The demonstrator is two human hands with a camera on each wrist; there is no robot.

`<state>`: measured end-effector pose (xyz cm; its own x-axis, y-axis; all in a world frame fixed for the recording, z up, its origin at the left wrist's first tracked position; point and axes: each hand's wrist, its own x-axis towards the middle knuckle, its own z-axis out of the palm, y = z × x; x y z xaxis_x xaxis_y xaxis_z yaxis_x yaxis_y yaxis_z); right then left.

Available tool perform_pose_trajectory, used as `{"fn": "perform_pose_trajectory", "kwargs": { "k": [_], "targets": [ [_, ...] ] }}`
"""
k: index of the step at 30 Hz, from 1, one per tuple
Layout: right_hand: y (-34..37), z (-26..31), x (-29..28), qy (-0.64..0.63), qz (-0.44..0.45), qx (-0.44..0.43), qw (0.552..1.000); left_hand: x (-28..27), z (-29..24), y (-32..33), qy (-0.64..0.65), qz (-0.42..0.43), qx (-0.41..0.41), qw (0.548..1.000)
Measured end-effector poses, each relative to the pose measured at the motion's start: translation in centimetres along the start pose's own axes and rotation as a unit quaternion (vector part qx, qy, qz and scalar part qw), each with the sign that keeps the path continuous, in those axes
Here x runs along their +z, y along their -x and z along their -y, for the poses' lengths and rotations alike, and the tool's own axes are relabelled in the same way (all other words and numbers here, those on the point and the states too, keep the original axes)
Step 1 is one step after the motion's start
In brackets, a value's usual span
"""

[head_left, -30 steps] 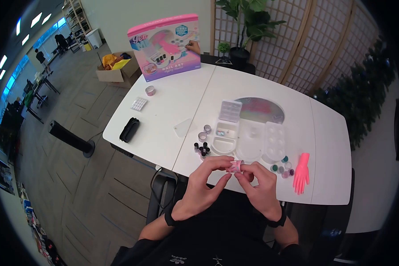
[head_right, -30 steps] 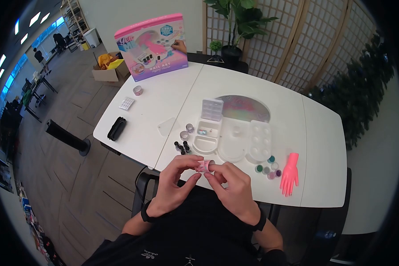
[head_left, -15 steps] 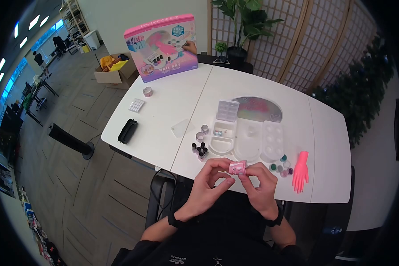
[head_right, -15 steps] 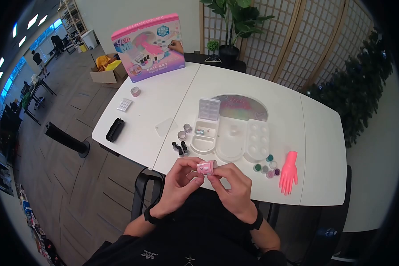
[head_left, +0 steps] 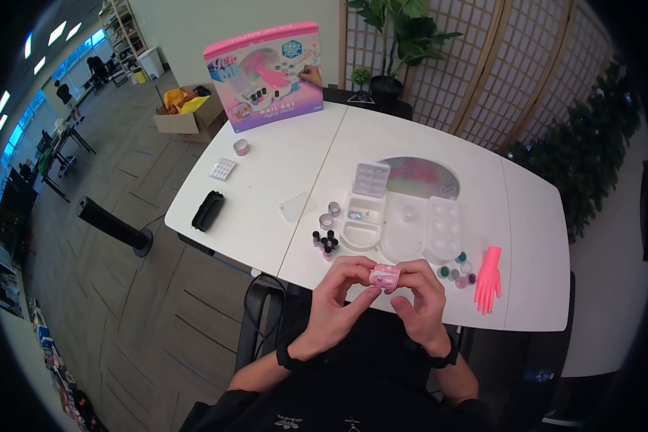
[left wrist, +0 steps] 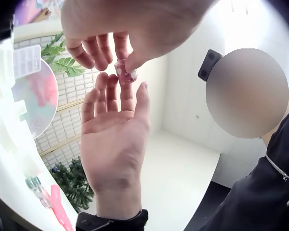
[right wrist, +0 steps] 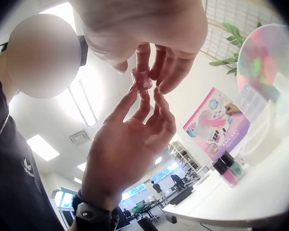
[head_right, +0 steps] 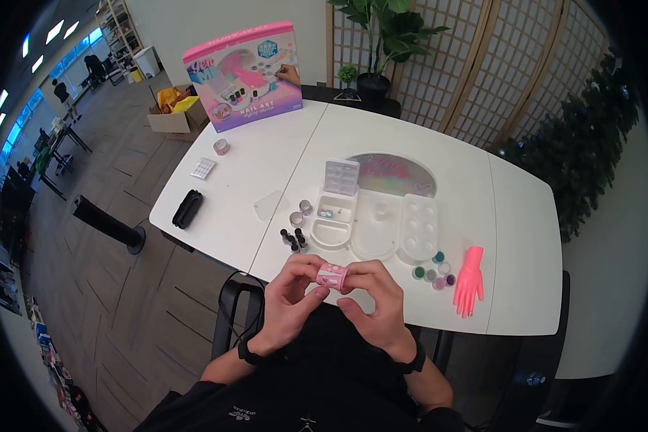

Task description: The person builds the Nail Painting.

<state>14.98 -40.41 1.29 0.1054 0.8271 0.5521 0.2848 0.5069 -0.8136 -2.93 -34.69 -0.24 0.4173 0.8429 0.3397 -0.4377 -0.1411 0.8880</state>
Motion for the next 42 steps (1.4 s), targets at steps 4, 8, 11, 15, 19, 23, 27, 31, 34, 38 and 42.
{"fn": "perform_pose_trajectory", "kwargs": {
  "k": [4, 8, 11, 15, 19, 23, 27, 31, 34, 38, 42],
  "targets": [
    [0.0, 0.1, -0.3, -0.073, 0.007, 0.038, 0.997, -0.1, -0.5, 0.0, -0.106, -0.002, 0.051, 0.993],
    [-1.0, 1.4, -0.2, -0.183, 0.021, 0.163, 0.969, -0.3, -1.0, -0.3, -0.252, -0.01, 0.129, 0.959],
    [-1.4, 1.5, -0.4, -0.224, 0.033, 0.215, 0.95, -0.4, -1.0, -0.5, -0.313, -0.018, 0.177, 0.933],
    [-1.5, 1.2, -0.4, -0.249, 0.033, 0.228, 0.941, -0.7, -0.8, -0.6, -0.337, -0.016, 0.203, 0.919],
    [-1.2, 0.7, 0.0, -0.203, 0.009, 0.19, 0.961, -0.7, -0.8, -0.4, -0.334, -0.001, 0.196, 0.922],
    [-1.2, 0.6, 0.0, -0.174, -0.005, 0.168, 0.97, -0.6, -0.8, -0.8, -0.35, 0.021, 0.241, 0.905],
    [-1.0, 0.5, 0.1, -0.173, -0.013, 0.174, 0.969, -0.4, -1.3, -1.1, -0.379, 0.029, 0.28, 0.881],
    [-0.6, 0.0, -0.3, -0.169, 0.0, 0.168, 0.971, -0.6, -1.1, -1.2, -0.348, 0.047, 0.262, 0.899],
    [-1.2, 0.9, -0.9, -0.125, 0.042, 0.134, 0.982, -0.7, -1.7, -1.3, -0.314, 0.022, 0.21, 0.926],
    [-1.3, 1.3, -1.0, -0.084, 0.081, 0.124, 0.985, -0.5, -2.2, -0.8, -0.214, -0.009, 0.073, 0.974],
    [-1.6, 1.7, -1.6, -0.029, 0.111, 0.124, 0.986, -1.0, -2.2, -0.7, -0.166, -0.02, -0.036, 0.985]
  ]
}}
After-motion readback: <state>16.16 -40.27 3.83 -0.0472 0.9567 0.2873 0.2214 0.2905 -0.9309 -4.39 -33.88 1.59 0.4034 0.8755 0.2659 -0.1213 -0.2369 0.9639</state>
